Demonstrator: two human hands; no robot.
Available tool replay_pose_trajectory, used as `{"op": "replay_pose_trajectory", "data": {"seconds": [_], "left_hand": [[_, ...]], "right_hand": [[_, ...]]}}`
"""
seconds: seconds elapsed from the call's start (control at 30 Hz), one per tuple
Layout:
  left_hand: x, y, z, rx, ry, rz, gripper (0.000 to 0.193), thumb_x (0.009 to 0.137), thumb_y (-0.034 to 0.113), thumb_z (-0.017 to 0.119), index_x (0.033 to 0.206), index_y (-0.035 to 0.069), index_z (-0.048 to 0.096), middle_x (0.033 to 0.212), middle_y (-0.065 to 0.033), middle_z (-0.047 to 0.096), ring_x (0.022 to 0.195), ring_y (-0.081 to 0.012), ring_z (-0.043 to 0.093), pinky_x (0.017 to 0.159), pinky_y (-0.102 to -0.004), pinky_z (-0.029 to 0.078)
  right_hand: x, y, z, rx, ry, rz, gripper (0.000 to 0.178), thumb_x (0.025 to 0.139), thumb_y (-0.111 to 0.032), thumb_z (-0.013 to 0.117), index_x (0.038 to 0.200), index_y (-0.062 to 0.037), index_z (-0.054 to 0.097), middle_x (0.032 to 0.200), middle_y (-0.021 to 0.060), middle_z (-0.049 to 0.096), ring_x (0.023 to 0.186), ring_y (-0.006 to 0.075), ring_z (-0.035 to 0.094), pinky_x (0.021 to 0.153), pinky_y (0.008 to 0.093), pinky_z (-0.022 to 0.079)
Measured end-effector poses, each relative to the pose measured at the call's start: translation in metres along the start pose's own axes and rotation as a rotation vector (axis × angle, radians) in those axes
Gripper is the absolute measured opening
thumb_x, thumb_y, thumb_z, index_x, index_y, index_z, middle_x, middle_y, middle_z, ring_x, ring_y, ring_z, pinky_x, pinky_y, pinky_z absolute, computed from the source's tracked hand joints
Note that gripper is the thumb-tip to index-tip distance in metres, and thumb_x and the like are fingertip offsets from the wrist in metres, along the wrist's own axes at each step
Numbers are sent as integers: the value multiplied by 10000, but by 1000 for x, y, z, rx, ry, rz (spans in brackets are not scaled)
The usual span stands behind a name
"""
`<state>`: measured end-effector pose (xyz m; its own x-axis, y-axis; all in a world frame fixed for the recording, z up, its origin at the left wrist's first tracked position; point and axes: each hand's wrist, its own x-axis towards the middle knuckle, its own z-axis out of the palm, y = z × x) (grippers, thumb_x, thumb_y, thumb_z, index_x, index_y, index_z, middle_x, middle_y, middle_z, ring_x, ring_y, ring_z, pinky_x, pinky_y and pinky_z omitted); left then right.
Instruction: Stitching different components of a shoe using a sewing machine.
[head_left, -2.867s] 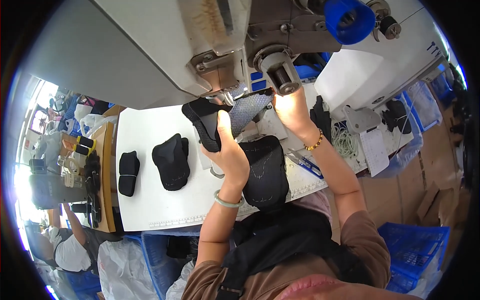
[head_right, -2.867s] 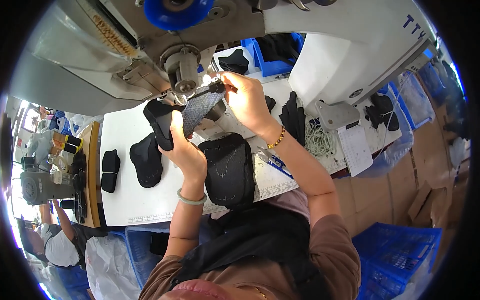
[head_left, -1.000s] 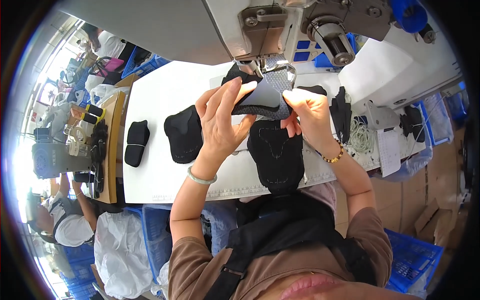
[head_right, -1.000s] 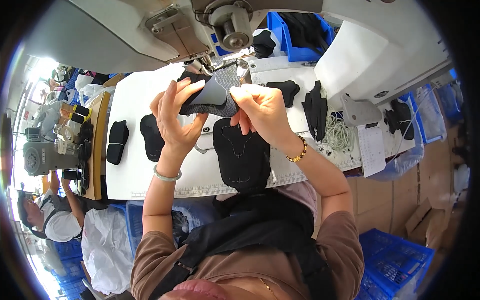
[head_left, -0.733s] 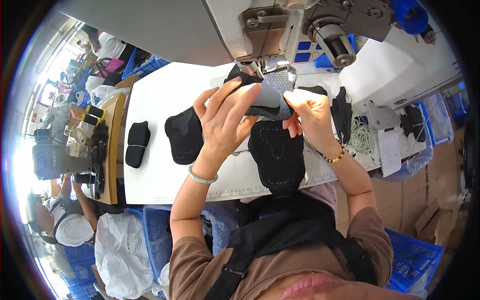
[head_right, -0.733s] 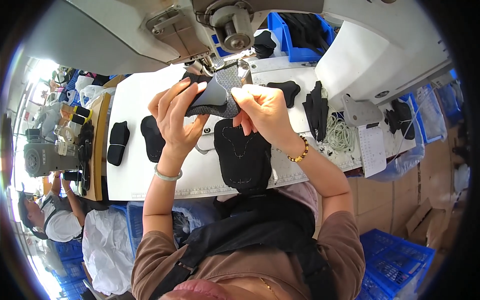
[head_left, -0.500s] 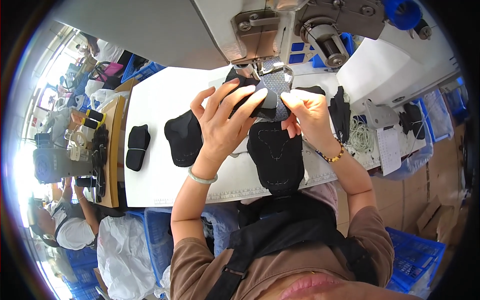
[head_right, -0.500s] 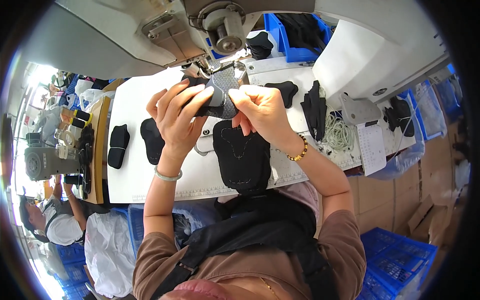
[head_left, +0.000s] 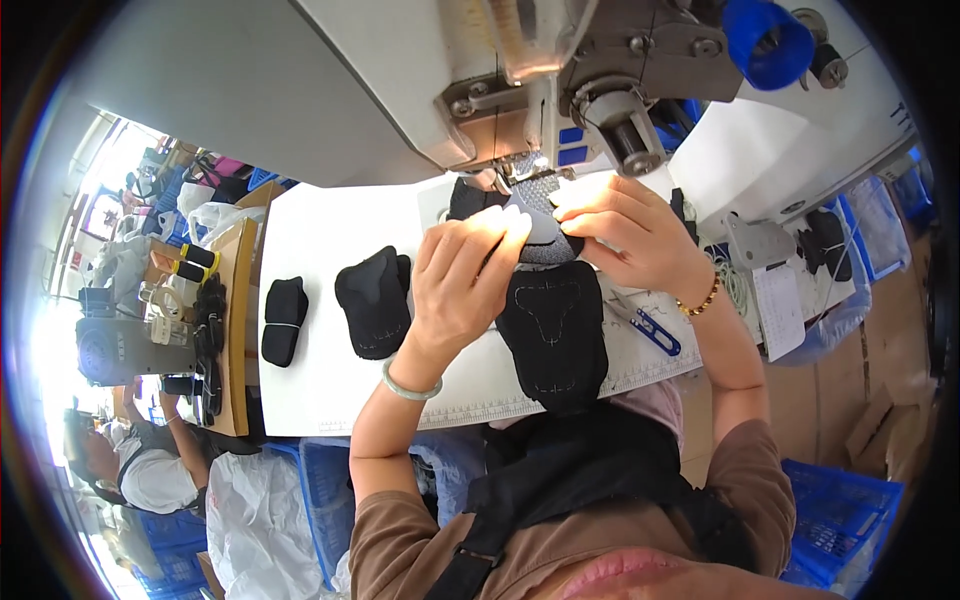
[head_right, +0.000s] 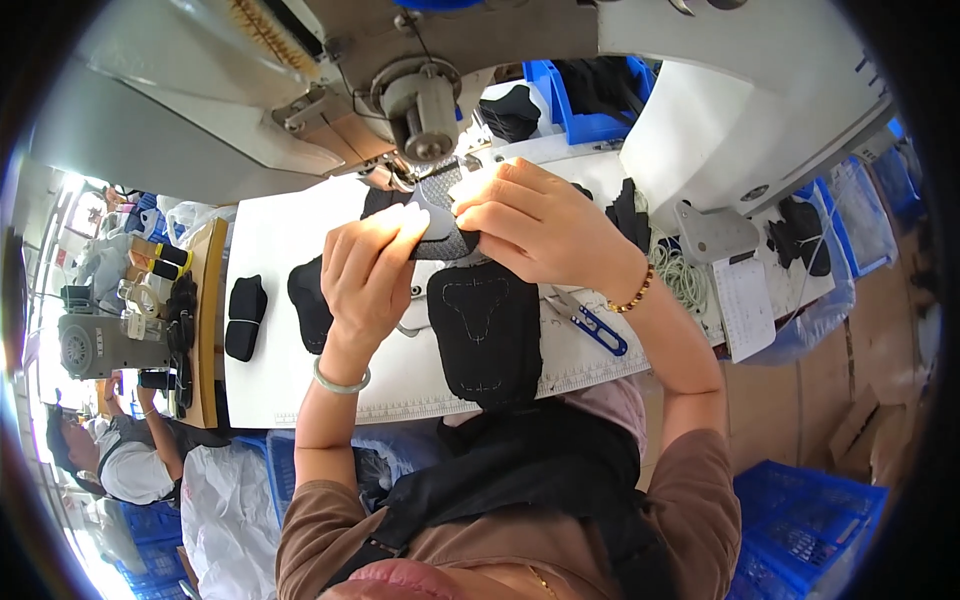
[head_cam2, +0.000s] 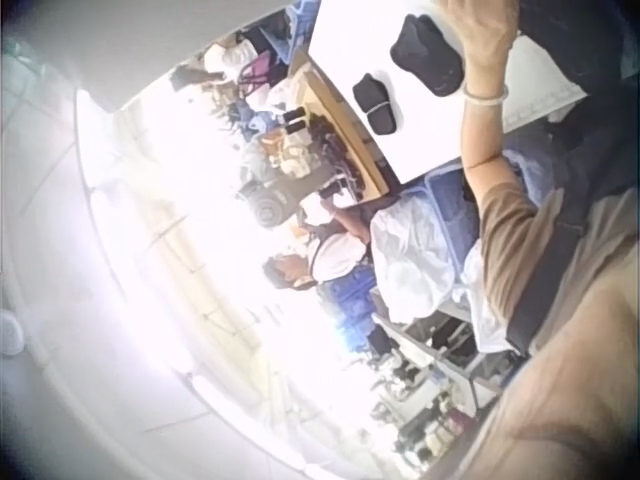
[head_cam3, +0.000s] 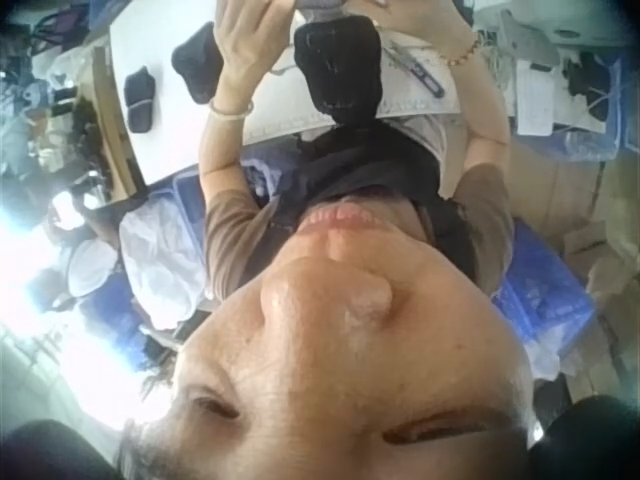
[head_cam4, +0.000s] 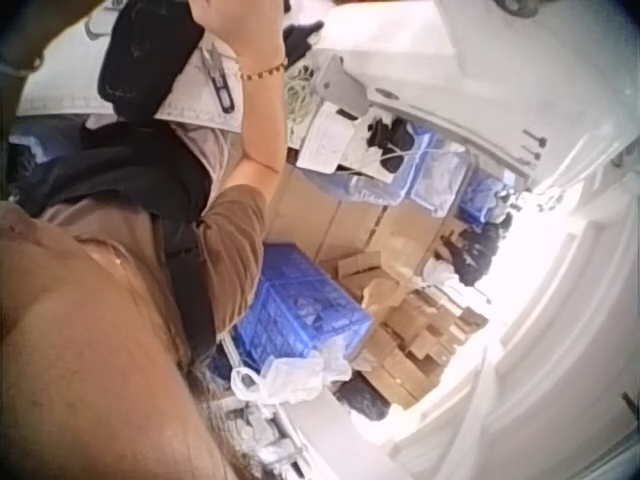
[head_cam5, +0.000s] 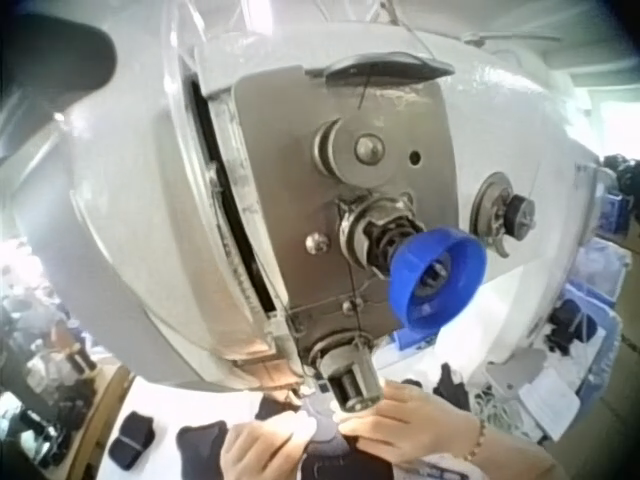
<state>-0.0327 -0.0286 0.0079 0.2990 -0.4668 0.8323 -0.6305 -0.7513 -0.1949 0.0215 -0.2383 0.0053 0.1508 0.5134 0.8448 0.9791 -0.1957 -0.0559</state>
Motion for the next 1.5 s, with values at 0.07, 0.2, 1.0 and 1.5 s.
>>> {"op": "replay_pose_trajectory", "data": {"seconds": [0.07, 0.2, 1.0, 1.5], "left_hand": [[-2, 0, 1, -18, -2, -4, 244, 695, 9, 640, 938, 22, 654, 925, -74, 617, 844, -199, 610, 735, -307, 468], [-2, -4, 0, -36, -4, -9, 243, 678, -1, 650, 920, 30, 657, 919, -72, 618, 824, -195, 607, 728, -302, 467], [-12, -50, 25, -412, 82, -161, 328, 630, -121, 653, 912, 45, 662, 941, -72, 653, 869, -254, 624, 741, -321, 518], [-21, -50, 31, -439, 94, -418, 260, 650, -138, 639, 855, 18, 675, 876, -89, 646, 787, -218, 625, 653, -300, 509]], "right_hand": [[2, 1, -4, 16, -29, -9, 256, 690, 5, 670, 908, -67, 558, 925, 21, 607, 808, 206, 538, 748, 311, 453], [-2, -1, -2, -14, -57, -17, 225, 702, -4, 671, 891, -58, 561, 925, 28, 613, 793, 195, 556, 724, 303, 448], [7, -31, 29, -441, 32, -3, 223, 712, -69, 675, 933, -60, 651, 922, 11, 604, 812, 140, 589, 764, 299, 436], [0, -23, 38, -402, 54, 112, 340, 741, -145, 694, 1073, -119, 625, 1009, -11, 537, 912, 157, 542, 820, 340, 429]]}}
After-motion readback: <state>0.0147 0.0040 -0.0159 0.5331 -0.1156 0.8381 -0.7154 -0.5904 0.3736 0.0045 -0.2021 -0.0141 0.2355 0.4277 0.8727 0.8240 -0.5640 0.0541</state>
